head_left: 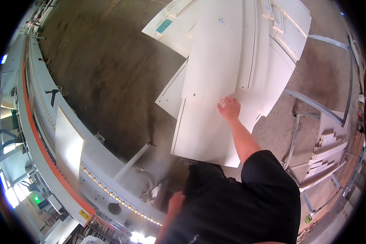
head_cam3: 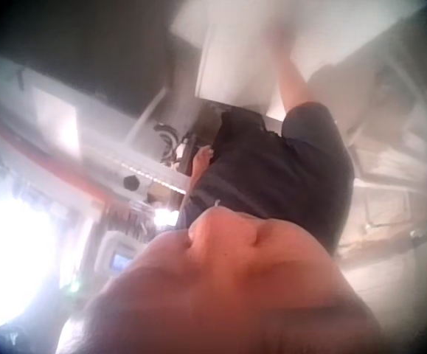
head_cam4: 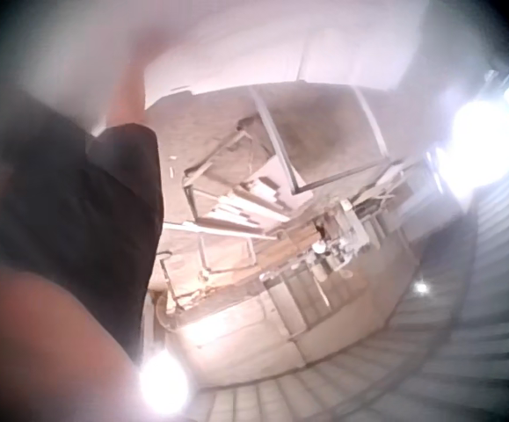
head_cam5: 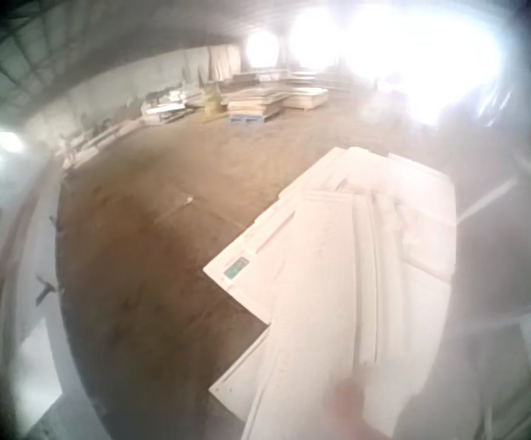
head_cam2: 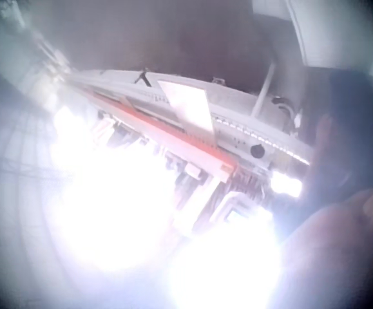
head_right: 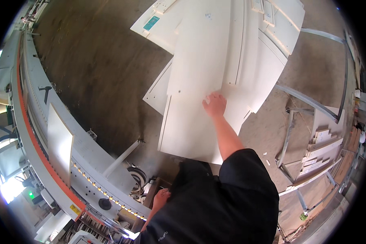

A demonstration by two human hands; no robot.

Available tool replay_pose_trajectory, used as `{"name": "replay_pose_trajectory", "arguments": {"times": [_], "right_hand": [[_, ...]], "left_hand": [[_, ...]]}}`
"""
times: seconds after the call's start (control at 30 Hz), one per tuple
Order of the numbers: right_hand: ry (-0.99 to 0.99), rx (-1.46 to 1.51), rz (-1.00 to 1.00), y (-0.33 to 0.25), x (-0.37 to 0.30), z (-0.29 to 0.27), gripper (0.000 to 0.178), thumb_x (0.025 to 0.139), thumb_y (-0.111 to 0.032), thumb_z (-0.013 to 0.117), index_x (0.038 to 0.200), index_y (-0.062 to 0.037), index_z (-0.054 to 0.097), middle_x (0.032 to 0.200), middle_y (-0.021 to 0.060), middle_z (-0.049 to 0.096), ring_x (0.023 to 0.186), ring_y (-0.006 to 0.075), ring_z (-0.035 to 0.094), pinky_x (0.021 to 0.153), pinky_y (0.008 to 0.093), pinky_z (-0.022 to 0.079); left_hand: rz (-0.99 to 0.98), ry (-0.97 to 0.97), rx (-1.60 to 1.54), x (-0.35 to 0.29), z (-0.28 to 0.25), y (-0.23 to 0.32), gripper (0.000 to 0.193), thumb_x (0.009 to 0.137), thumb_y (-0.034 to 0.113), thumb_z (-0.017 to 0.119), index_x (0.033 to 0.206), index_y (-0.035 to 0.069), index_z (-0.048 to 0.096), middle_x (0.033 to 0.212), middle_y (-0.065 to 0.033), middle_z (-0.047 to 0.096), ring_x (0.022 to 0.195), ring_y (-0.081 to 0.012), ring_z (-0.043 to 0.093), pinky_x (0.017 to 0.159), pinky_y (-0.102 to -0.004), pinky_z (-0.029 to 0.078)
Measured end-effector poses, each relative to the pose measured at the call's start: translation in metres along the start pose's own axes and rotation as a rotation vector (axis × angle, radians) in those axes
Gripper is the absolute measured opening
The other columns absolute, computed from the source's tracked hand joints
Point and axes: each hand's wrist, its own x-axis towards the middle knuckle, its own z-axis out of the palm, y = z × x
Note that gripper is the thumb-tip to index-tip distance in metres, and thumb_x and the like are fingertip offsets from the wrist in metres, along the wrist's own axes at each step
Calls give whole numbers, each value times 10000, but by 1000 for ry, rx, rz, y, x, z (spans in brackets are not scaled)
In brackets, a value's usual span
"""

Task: The person repeatedly picks up white rectangular panels from a stack, places them on a machine table, and uses a handheld tool to work on the panel edges. The person then moves the processed panels to a separate stack.

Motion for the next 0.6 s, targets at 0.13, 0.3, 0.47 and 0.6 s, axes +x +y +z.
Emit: {"name": "replay_pose_trajectory", "arguments": {"times": [0.13, 0.3, 0.47, 0.6], "right_hand": [[137, 512, 656, -3, -15, 11, 647, 923, -537, 682, 1386, -91, 605, 1431, 152, 568, 1324, 333, 549, 1175, 486, 365], [-57, 1056, 685, 78, -29, 162, 671, 982, -608, 608, 1340, -41, 600, 1279, 134, 666, 1194, 264, 635, 983, 456, 510], [-484, 1398, 693, 20, -113, 95, 590, 1031, -583, 558, 1269, -52, 656, 1163, 78, 714, 1007, 220, 710, 856, 419, 596], [-831, 1528, 506, -13, -206, 51, 521, 1062, -517, 550, 1239, -40, 661, 1180, 112, 724, 1007, 216, 717, 923, 408, 583]], "left_hand": [[100, -16, 108, 6, 6, -40, 338, 988, 163, 654, 1287, 5, 634, 971, -74, 734, 798, -115, 666, 685, -259, 523], [197, -54, 80, 20, -28, -36, 304, 994, 146, 654, 1265, 8, 636, 953, -58, 722, 765, -103, 642, 667, -253, 509], [72, 36, -178, 76, -16, 27, 293, 1049, 191, 602, 1282, 14, 620, 1019, -69, 720, 838, -113, 657, 704, -255, 517], [-27, 156, -576, 103, -18, 135, 338, 1093, 265, 540, 1329, 28, 585, 1180, -90, 695, 1020, -174, 669, 837, -314, 532]]}}
